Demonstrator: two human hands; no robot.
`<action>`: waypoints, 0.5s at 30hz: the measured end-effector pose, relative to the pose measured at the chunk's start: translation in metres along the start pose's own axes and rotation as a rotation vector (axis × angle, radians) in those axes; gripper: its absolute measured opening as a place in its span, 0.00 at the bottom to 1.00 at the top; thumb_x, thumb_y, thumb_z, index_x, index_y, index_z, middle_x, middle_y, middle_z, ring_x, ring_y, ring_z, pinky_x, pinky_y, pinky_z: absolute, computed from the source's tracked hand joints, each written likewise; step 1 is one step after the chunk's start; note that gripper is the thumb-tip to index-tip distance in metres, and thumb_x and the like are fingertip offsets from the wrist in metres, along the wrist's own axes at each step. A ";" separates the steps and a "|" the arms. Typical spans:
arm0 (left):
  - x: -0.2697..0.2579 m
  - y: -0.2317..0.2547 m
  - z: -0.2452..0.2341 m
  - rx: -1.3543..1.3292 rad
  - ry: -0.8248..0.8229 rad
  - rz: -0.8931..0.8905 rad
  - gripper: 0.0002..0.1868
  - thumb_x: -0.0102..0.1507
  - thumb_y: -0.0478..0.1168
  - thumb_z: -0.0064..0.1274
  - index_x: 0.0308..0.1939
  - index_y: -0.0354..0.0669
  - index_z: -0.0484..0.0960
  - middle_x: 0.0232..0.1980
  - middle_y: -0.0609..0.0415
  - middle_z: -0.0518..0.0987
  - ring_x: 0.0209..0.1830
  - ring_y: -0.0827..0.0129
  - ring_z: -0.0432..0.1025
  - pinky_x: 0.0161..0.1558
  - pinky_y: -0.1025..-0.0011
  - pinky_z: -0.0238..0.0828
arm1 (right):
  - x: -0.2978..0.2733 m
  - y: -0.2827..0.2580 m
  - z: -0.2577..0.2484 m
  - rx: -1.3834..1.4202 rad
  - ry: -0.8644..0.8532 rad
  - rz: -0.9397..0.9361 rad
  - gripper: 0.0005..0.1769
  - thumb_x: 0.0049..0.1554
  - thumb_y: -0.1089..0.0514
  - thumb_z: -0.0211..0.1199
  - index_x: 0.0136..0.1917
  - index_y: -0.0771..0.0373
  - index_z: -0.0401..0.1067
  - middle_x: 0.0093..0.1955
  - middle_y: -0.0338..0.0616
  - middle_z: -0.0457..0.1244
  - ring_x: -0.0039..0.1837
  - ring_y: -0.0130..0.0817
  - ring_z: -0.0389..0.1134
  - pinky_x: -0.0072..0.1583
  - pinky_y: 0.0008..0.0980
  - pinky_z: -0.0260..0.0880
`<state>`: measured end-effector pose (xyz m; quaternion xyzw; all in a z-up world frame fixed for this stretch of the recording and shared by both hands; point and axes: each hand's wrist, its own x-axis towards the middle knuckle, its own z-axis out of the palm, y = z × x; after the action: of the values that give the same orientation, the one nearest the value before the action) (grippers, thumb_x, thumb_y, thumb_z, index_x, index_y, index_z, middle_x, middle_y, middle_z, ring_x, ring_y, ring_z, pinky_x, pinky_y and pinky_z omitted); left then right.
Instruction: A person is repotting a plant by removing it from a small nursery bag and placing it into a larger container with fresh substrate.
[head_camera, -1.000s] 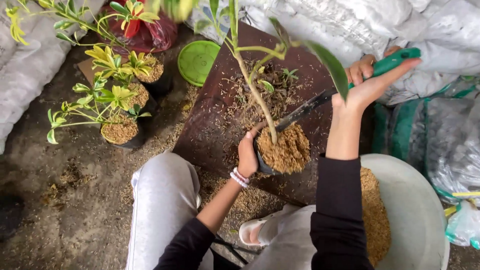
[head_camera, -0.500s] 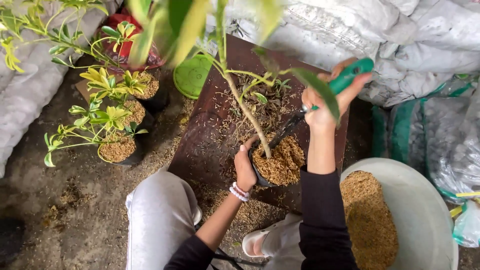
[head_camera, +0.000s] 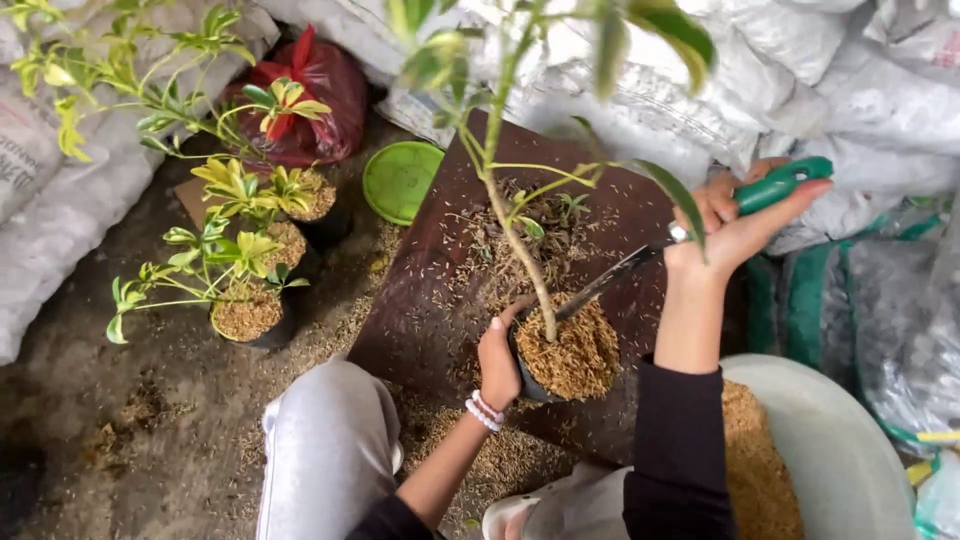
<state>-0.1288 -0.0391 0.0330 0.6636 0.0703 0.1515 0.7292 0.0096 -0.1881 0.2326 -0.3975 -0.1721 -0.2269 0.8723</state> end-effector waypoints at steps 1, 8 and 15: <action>0.002 0.000 0.001 0.000 0.003 0.032 0.40 0.70 0.54 0.10 0.60 0.34 0.76 0.63 0.41 0.79 0.67 0.52 0.72 0.70 0.54 0.62 | 0.003 0.002 0.001 0.002 0.024 0.039 0.26 0.51 0.27 0.59 0.42 0.49 0.64 0.23 0.23 0.46 0.23 0.14 0.46 0.25 0.20 0.39; -0.002 -0.002 0.000 -0.042 0.024 0.086 0.41 0.71 0.57 0.10 0.60 0.32 0.76 0.63 0.39 0.78 0.67 0.51 0.71 0.71 0.54 0.61 | -0.008 0.031 -0.004 0.070 -0.026 0.101 0.27 0.51 0.25 0.55 0.42 0.49 0.66 0.21 0.24 0.47 0.22 0.17 0.47 0.26 0.24 0.41; -0.003 -0.007 0.007 0.000 0.114 0.040 0.40 0.71 0.58 0.14 0.58 0.31 0.77 0.61 0.40 0.79 0.65 0.52 0.74 0.68 0.56 0.66 | -0.017 0.034 -0.002 0.118 -0.144 0.163 0.28 0.52 0.24 0.50 0.41 0.49 0.66 0.22 0.26 0.51 0.21 0.20 0.45 0.25 0.25 0.45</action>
<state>-0.1291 -0.0471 0.0263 0.6554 0.0986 0.2036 0.7207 0.0135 -0.1659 0.2024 -0.3734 -0.2144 -0.1159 0.8951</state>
